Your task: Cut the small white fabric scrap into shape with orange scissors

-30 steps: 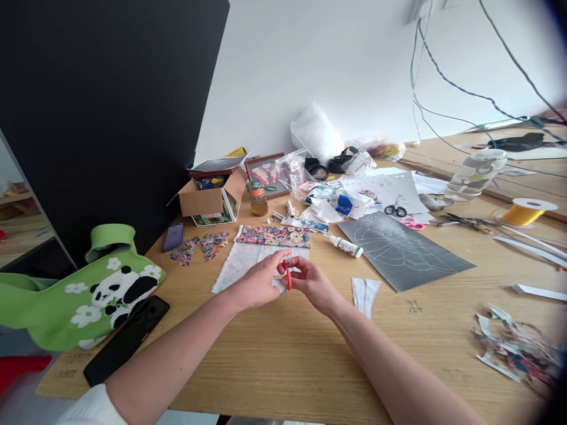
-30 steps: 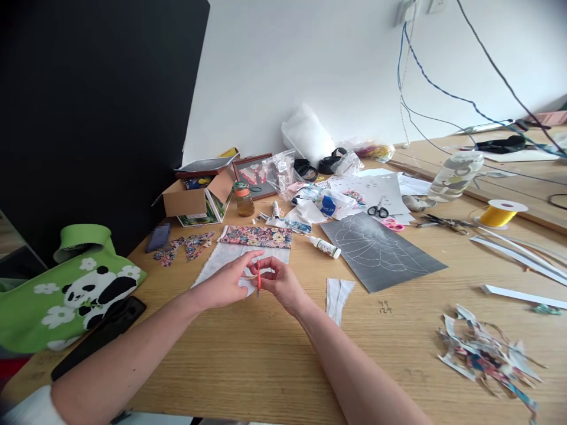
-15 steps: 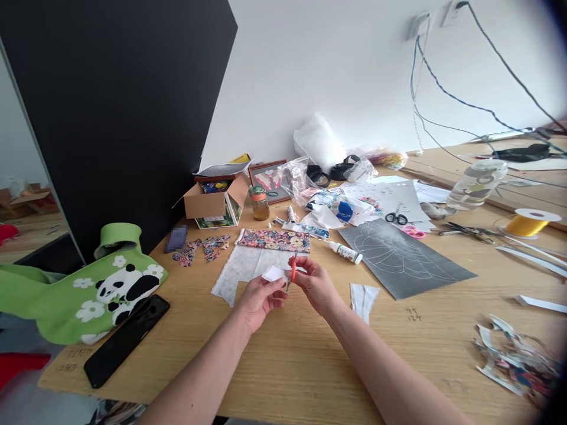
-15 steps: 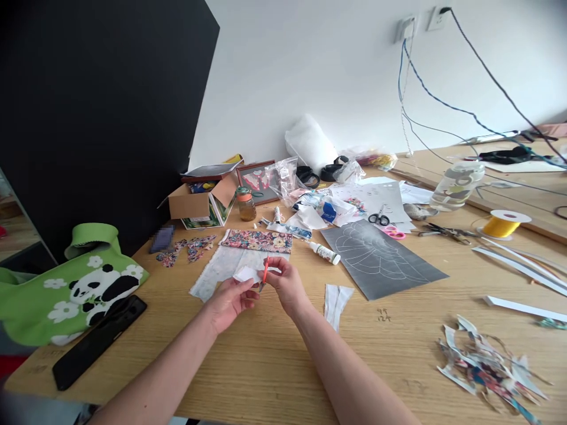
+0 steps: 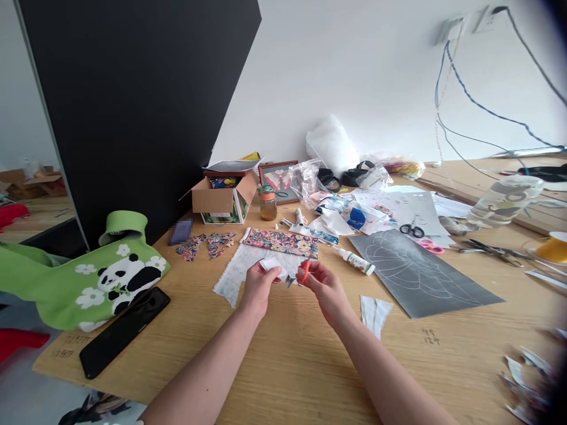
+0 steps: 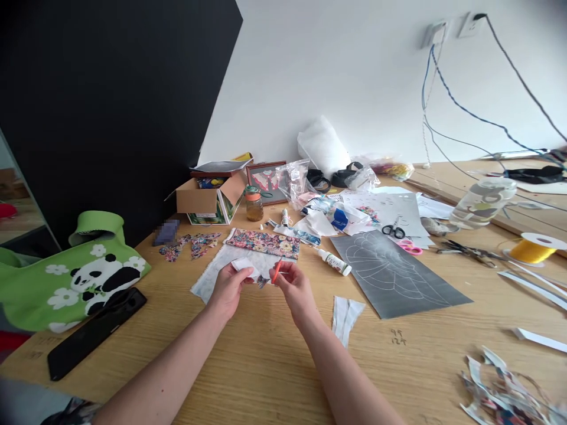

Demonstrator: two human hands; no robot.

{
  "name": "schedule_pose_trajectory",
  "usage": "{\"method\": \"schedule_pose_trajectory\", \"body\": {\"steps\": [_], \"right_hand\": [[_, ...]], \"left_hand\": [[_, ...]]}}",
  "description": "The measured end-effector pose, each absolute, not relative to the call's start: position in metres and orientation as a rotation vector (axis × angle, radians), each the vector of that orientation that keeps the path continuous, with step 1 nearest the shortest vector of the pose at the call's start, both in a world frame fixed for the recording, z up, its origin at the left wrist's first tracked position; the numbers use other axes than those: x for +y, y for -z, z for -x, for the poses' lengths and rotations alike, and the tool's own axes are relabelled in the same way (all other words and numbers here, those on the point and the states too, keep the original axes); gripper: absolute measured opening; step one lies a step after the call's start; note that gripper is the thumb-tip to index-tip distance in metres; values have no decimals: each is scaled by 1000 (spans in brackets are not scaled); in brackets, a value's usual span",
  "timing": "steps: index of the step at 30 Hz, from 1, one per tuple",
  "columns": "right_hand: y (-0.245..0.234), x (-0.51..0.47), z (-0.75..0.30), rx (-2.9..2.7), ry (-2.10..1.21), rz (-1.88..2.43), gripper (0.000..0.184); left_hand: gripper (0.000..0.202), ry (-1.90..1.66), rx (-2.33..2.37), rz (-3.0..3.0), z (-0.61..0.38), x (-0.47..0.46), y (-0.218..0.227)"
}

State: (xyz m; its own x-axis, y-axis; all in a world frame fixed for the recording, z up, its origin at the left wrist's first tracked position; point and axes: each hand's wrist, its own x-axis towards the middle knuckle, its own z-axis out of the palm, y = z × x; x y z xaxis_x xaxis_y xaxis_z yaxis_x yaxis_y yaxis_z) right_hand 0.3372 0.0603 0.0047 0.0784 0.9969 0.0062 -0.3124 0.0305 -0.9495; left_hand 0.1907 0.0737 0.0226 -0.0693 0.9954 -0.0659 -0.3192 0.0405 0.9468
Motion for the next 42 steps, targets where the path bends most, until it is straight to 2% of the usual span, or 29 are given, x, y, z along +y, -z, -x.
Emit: {"method": "schedule_pose_trajectory", "body": {"steps": [4, 18, 42], "right_hand": [[-2, 63, -339, -977, -1240, 1024, 42], [-15, 44, -331, -1461, -1773, 902, 39], [-10, 47, -333, -1536, -1871, 1152, 43]], "left_hand": [[27, -1329, 1051, -979, -171, 85, -24], [29, -1211, 952, -815, -154, 87, -12], [33, -1195, 1052, -868, -153, 88, -8]]}}
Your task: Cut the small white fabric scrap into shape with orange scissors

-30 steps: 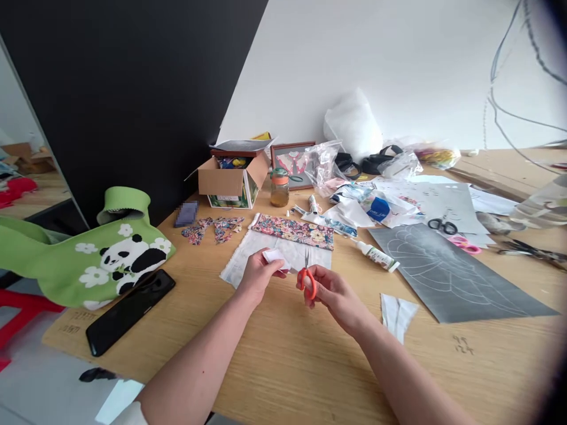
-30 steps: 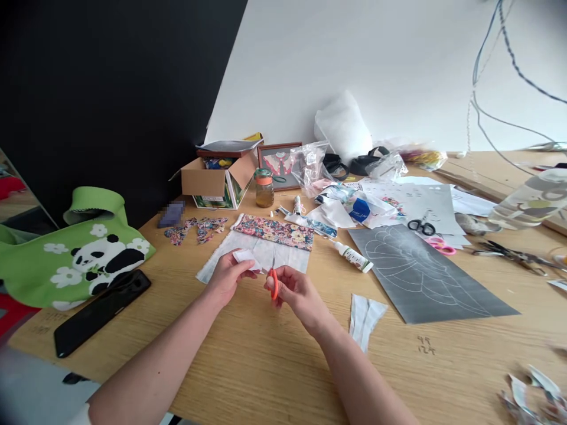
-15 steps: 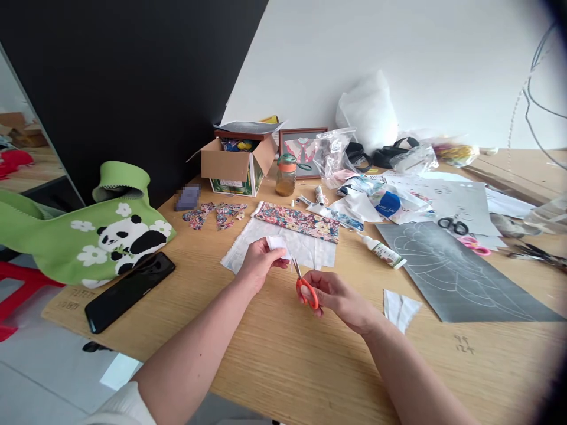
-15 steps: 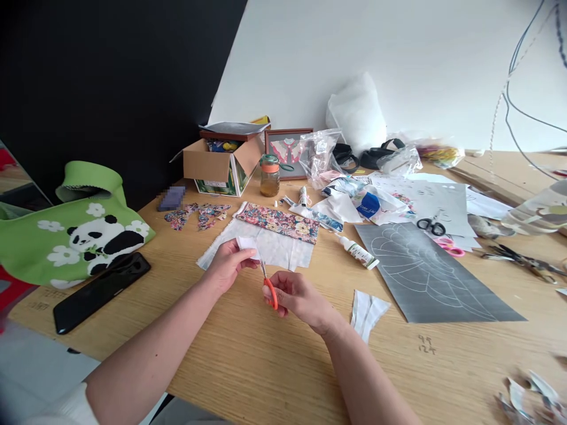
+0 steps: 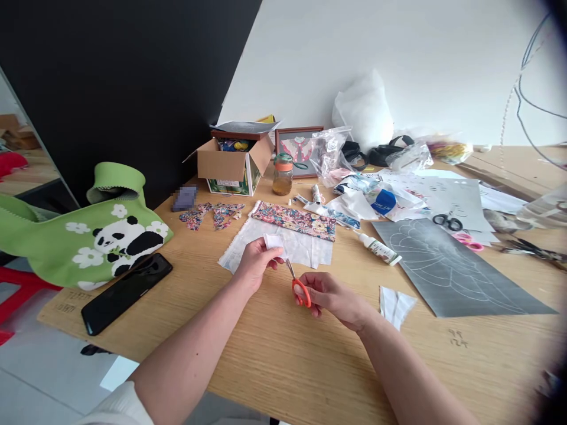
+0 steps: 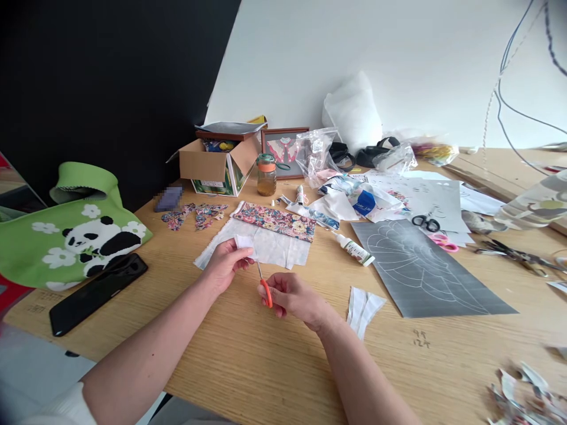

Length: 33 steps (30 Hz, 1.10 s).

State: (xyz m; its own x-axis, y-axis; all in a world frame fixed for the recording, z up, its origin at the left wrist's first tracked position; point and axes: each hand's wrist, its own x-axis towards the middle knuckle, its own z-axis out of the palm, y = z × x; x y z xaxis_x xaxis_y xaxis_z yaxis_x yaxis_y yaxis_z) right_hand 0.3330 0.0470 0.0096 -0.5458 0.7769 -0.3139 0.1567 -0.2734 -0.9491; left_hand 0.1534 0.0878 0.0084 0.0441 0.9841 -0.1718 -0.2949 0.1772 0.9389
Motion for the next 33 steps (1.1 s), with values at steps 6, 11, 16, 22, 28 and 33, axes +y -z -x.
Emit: {"method": "schedule_pose_trajectory", "body": {"steps": [6, 11, 16, 22, 28, 33], "right_hand": [[-7, 47, -334, -1529, -1871, 1163, 41], [-5, 48, -334, -1526, -1854, 1137, 39], [-7, 46, -332, -1518, -1843, 1165, 40], [-9, 45, -330, -1520, -1792, 1200, 47], [-8, 46, -331, -1510, -1751, 1209, 47], [-7, 47, -332, -1503, -1749, 1198, 46]], "left_hand": [[33, -1182, 1017, -805, -155, 88, -9], [31, -1151, 1003, -792, -155, 87, -8], [29, -1125, 989, -784, -155, 85, -9], [28, -1114, 977, -746, -157, 84, -11], [25, -1097, 928, -759, -156, 84, -10], [30, -1061, 888, -768, -155, 84, -8]]}}
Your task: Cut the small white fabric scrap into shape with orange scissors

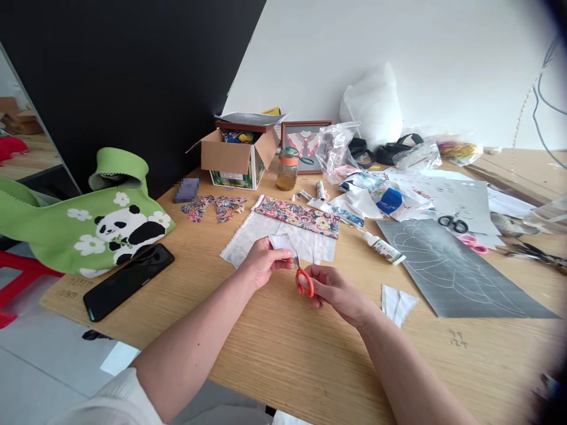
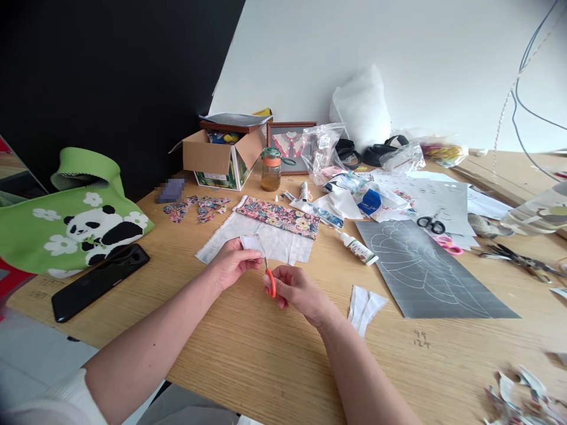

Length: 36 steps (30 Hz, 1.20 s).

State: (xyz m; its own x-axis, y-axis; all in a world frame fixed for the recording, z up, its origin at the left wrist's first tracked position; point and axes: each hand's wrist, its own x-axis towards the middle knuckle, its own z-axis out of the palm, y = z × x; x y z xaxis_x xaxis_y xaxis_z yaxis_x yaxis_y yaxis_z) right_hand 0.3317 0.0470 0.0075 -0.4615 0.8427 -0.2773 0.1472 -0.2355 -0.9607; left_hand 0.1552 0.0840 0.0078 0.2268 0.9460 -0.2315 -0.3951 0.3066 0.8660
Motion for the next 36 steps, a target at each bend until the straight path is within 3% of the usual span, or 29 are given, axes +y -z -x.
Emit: {"method": "schedule_pose_trajectory", "body": {"steps": [24, 36], "right_hand": [[-11, 46, -335, -1512, -1852, 1159, 50], [-13, 47, -335, -1477, -1858, 1145, 43]], "left_hand": [[31, -962, 859, -836, -150, 84, -6], [33, -953, 852, -870, -150, 84, -6]]}}
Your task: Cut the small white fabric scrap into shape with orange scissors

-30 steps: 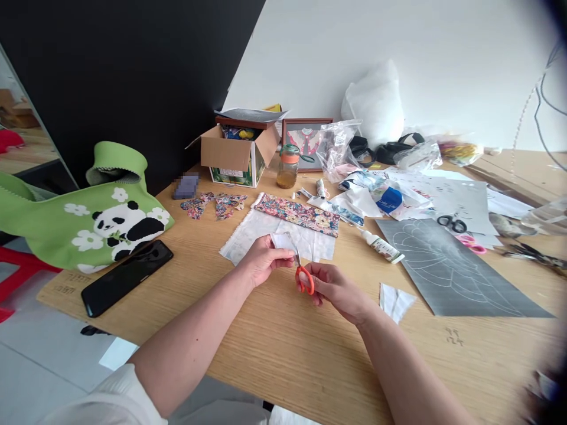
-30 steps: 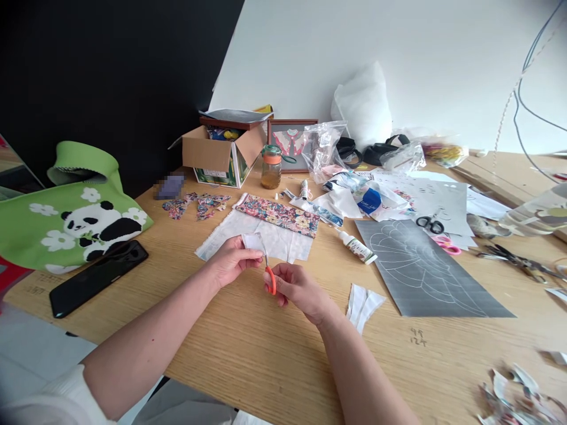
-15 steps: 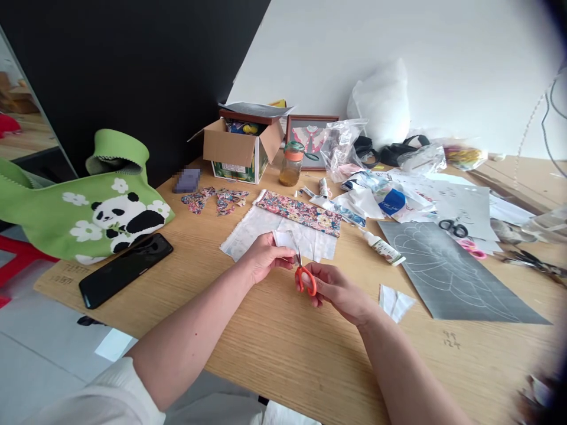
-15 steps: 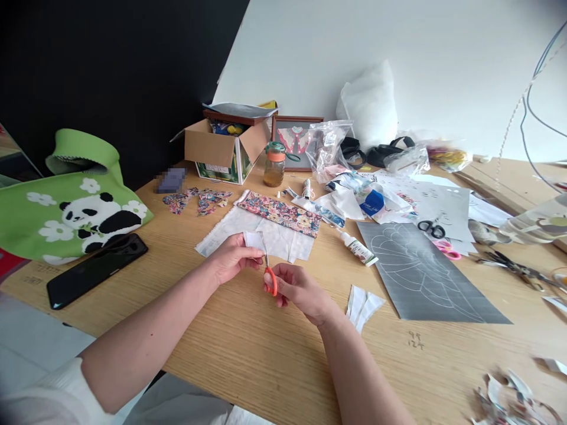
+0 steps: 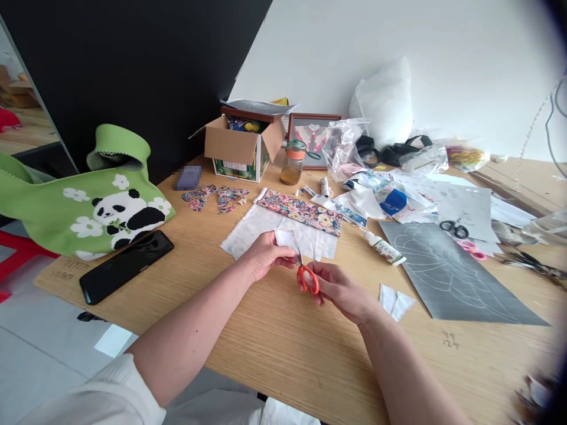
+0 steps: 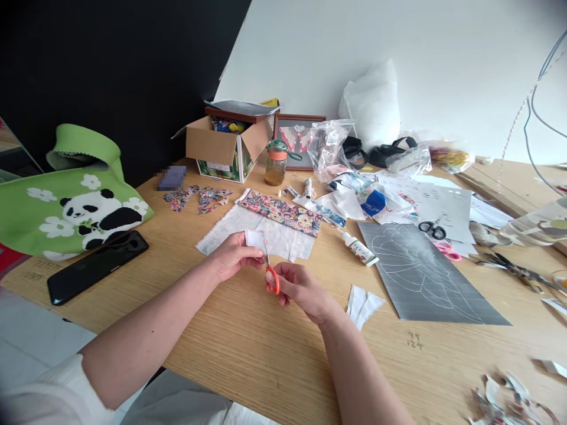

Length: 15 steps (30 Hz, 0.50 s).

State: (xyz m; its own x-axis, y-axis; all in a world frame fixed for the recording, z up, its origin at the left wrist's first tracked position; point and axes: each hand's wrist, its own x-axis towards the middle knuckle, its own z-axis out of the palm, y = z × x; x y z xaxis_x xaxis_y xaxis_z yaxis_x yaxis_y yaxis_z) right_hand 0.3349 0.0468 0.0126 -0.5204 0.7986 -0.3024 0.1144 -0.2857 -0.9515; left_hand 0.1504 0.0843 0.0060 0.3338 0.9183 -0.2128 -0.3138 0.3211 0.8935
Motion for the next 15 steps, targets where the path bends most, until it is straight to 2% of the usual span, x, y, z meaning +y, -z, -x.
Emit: {"method": "schedule_pose_trajectory", "body": {"steps": [15], "right_hand": [[-8, 47, -336, -1505, -1788, 1155, 43]], "left_hand": [[32, -945, 855, -887, -149, 84, -8]]}}
